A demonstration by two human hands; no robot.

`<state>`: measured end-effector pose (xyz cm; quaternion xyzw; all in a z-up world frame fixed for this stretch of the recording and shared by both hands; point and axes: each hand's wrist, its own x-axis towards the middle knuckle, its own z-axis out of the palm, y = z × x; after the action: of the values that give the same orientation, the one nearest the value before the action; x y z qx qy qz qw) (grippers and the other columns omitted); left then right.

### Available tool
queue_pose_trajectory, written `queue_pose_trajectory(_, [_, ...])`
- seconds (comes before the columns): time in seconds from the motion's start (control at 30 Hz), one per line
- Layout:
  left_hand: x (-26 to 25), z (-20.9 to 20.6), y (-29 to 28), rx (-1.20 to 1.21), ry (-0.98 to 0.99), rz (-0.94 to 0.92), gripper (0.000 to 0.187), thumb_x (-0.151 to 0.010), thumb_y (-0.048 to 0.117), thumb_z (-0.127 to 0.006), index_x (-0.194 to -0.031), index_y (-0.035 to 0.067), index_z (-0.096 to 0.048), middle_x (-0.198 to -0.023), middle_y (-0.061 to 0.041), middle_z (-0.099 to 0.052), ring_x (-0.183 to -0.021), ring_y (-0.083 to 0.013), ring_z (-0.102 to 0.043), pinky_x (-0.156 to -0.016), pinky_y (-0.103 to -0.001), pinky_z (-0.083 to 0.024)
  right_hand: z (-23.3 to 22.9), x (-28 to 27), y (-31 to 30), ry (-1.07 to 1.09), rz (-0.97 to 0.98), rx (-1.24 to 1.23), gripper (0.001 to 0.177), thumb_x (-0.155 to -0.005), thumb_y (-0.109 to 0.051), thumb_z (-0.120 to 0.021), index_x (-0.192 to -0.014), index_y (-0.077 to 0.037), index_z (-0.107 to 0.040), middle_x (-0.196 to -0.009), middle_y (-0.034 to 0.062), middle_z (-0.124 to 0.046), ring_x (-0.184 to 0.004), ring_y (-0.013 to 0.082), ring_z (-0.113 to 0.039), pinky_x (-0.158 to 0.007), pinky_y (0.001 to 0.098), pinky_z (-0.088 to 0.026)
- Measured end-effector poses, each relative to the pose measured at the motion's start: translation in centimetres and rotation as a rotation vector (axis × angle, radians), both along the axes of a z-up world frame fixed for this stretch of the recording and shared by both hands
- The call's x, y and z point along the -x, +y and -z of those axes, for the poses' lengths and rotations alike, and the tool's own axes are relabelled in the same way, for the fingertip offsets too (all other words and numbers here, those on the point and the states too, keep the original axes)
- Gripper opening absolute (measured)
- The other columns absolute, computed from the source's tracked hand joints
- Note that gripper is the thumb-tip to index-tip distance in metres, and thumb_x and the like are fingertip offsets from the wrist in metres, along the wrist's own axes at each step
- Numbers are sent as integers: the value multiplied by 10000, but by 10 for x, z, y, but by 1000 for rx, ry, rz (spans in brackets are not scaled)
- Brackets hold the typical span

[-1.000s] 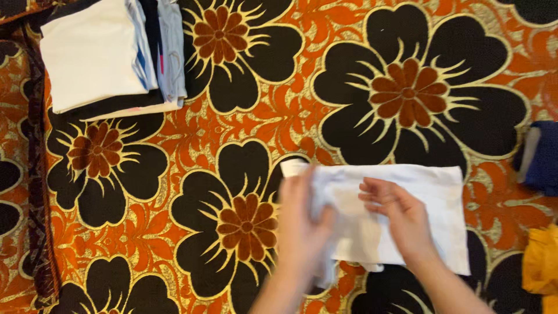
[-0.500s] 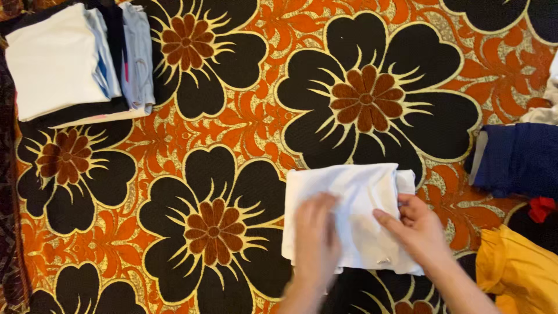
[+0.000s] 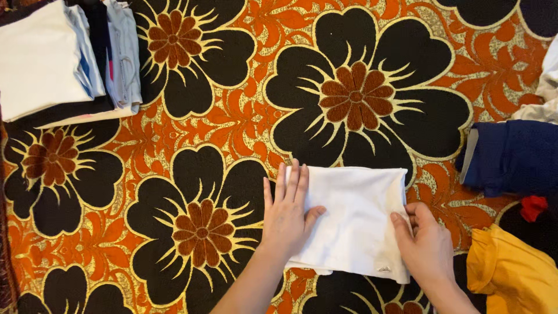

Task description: The person folds several pieces of clothing on a bed, including black and white garments. They smooth and align each item before folding it into a compact rectangle and stacking it with previously folded clothes.

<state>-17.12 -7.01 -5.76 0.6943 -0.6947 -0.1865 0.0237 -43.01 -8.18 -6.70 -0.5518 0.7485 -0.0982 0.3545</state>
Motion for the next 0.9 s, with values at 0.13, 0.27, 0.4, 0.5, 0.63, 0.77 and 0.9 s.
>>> queue_pose_trajectory(0.13, [-6, 4, -7, 63, 61, -80, 879, -946, 467, -622, -1582, 3, -232, -1659, -220, -204, -1500, -377, -187, -1169, -567, -143, -5, 1, -5, 153, -81, 51, 390, -899, -310, -738, -1160, -33, -654, -904, 136, -734, -782, 314, -698, -711, 455, -542])
queue_pose_trajectory(0.27, [-7, 2, -4, 61, 323, -518, 775, -898, 324, -742, -1507, 9, -379, -1430, -190, -496, -1317, -330, -481, -1132, -440, -415, -6, -2, -13, 79, -56, 156, 641, -788, -339, -831, -1251, 27, -582, -988, 169, -676, -764, 292, -684, -689, 423, -550])
queue_pose_trajectory(0.4, [-7, -2, -10, -5, 574, -760, 729, -731, 215, -847, -1334, -1, -501, -1192, -163, -639, -1077, -279, -661, -943, -413, -546, 2, -4, -34, 2, 23, -51, 811, -694, -326, -897, -1319, 49, -542, -944, 179, -724, -781, 271, -714, -743, 407, -578])
queue_pose_trajectory(0.5, [-20, -7, -26, -275, 801, -906, 722, -702, 177, -841, -1323, 14, -511, -1078, -147, -715, -965, -289, -744, -875, -426, -617, 11, -7, -51, -109, 129, -166, 730, -706, -183, -879, -1314, 58, -555, -1013, 189, -745, -849, 266, -735, -777, 415, -600])
queue_pose_trajectory(0.63, [-42, -28, -45, -527, 1034, -889, 563, -748, 107, -805, -1266, 30, -601, -1105, -134, -766, -1022, -265, -767, -918, -373, -577, 5, -10, -81, -601, 314, -512, 441, -787, -53, -719, -1219, 30, -683, -1053, 158, -795, -900, 285, -762, -825, 410, -601])
queue_pose_trajectory(0.77, [-67, -58, -83, -306, 1193, -977, 378, -747, 60, -761, -1114, 38, -671, -1041, -121, -772, -970, -260, -756, -890, -416, -628, -24, 1, -135, -749, 320, -411, 342, -849, -8, -661, -1185, -57, -701, -1120, 89, -759, -1031, 223, -691, -885, 358, -537])
queue_pose_trajectory(0.9, [-91, -83, -103, 184, 1171, -405, 272, -789, -37, -746, -1045, 42, -702, -1047, -67, -695, -1050, -235, -655, -961, -382, -538, -52, -4, -163, -782, -40, 54, 255, -903, 25, -668, -1137, -69, -704, -1145, 118, -708, -1085, 222, -663, -982, 335, -551])
